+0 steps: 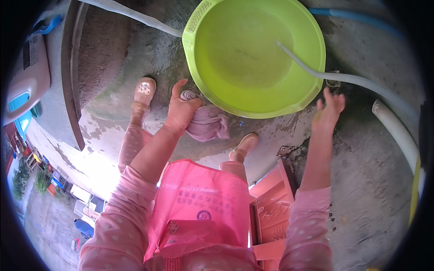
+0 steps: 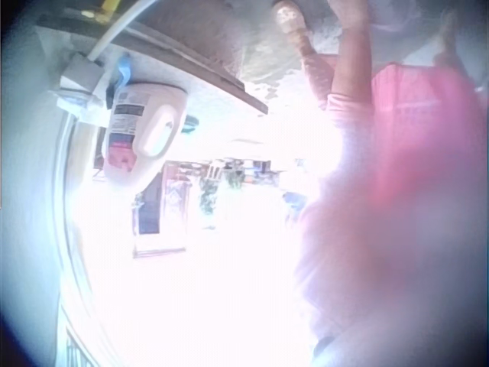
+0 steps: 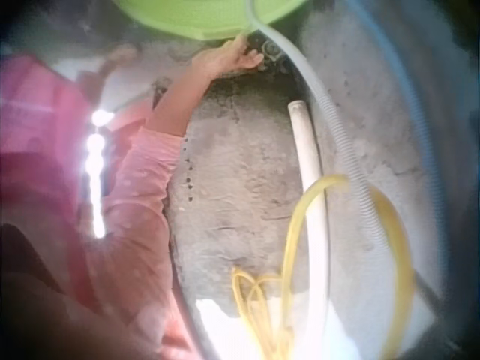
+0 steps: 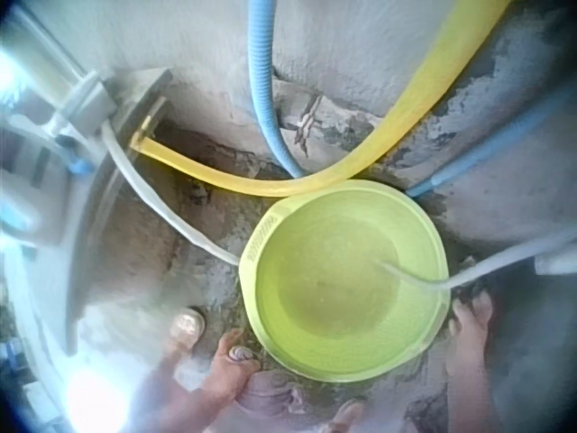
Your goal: The person wipes the interior of a red three-wheeled vehicle cargo bed with a cloth, then rinses the cloth in a green basin and pours the water onto a garden bed. The person refills the basin and wrings the cloth again.
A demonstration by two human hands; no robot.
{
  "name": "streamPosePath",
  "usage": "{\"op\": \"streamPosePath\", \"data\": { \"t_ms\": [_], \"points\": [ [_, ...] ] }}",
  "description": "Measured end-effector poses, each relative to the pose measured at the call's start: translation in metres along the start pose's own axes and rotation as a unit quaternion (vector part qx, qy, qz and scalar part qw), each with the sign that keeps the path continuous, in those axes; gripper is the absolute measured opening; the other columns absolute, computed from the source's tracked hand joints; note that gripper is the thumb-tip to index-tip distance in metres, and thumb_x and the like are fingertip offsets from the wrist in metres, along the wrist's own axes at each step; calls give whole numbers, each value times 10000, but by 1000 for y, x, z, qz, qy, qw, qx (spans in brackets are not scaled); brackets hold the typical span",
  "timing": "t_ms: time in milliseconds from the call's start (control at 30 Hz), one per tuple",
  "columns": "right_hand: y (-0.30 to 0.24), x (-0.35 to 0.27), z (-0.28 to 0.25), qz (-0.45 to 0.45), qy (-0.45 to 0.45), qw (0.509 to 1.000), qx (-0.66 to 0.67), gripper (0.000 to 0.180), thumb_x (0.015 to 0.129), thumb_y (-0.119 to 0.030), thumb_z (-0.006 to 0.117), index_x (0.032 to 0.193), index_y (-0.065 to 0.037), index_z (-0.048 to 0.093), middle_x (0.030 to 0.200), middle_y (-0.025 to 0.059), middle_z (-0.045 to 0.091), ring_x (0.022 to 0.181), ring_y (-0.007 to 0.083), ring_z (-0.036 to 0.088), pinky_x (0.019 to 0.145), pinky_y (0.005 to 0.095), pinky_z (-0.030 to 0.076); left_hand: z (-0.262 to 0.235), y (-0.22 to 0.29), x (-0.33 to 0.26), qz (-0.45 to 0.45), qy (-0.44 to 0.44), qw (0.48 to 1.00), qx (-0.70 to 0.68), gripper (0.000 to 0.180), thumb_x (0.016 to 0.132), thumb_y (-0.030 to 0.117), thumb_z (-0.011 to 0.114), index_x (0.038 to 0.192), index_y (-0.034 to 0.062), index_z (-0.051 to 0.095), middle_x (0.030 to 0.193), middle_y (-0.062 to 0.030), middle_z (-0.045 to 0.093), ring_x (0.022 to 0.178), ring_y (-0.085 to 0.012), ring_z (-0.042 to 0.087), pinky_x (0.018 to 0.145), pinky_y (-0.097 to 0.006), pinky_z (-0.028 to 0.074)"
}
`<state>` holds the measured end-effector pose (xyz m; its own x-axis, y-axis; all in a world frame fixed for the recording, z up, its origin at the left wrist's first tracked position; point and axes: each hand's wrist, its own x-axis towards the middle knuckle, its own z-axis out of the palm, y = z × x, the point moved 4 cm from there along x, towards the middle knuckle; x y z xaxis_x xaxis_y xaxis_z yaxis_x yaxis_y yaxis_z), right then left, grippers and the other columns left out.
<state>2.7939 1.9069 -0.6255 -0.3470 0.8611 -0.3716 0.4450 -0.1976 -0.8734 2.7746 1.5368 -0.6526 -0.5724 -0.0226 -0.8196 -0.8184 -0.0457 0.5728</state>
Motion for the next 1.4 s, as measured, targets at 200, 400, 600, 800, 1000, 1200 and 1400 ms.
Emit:
{"op": "streamPosePath", "data": {
  "t_ms": [200,400,600,800,1000,1200,1400],
  "points": [
    [13,52,54,62,-187,980,-42,297,773,-267,700,979,-103,563,1067,19,567,1054,118,473,932,362,335,19,-34,42,-94,-45,993,-59,574,713,50,628,1224,52,368,948,-171,580,830,-258,603,739,-382,507],
    [53,-50,16,126,-286,947,-71,233,863,-260,602,939,-50,536,968,71,598,946,164,553,803,360,470,31,-38,14,-110,-17,993,-31,430,731,64,633,1124,16,466,980,-151,593,837,-258,604,741,-378,507],
    [28,-99,-76,179,-214,958,65,188,909,-223,529,922,-38,498,973,107,582,901,203,565,810,387,491,28,-14,-81,-53,-40,994,-91,306,768,55,602,1054,18,500,957,-114,594,836,-220,594,750,-359,500],
    [-1,-113,-120,156,-169,957,174,183,900,-229,548,876,-61,481,932,112,592,871,202,575,765,366,517,89,52,-101,32,-66,996,-41,219,716,61,635,913,3,560,844,-121,615,732,-212,595,686,-326,494],
    [-21,-112,-168,103,-94,962,235,173,899,-225,550,884,-60,498,934,106,594,892,196,572,762,367,521,180,39,-116,147,-56,935,317,252,702,154,623,889,-8,577,822,-196,634,781,-293,626,727,-359,493],
    [-26,-105,-205,34,-85,970,226,213,904,-240,545,931,-34,497,986,120,594,934,198,566,814,380,488,296,6,-159,212,-98,822,519,265,744,217,582,915,15,596,885,-200,639,878,-346,612,778,-421,481],
    [-27,-97,-220,-18,-65,980,189,194,911,-200,533,930,-7,533,986,94,602,942,179,564,846,382,477,345,-3,-159,216,-112,806,540,255,758,224,569,918,29,606,888,-189,640,890,-338,611,768,-420,483]
  ]
}}
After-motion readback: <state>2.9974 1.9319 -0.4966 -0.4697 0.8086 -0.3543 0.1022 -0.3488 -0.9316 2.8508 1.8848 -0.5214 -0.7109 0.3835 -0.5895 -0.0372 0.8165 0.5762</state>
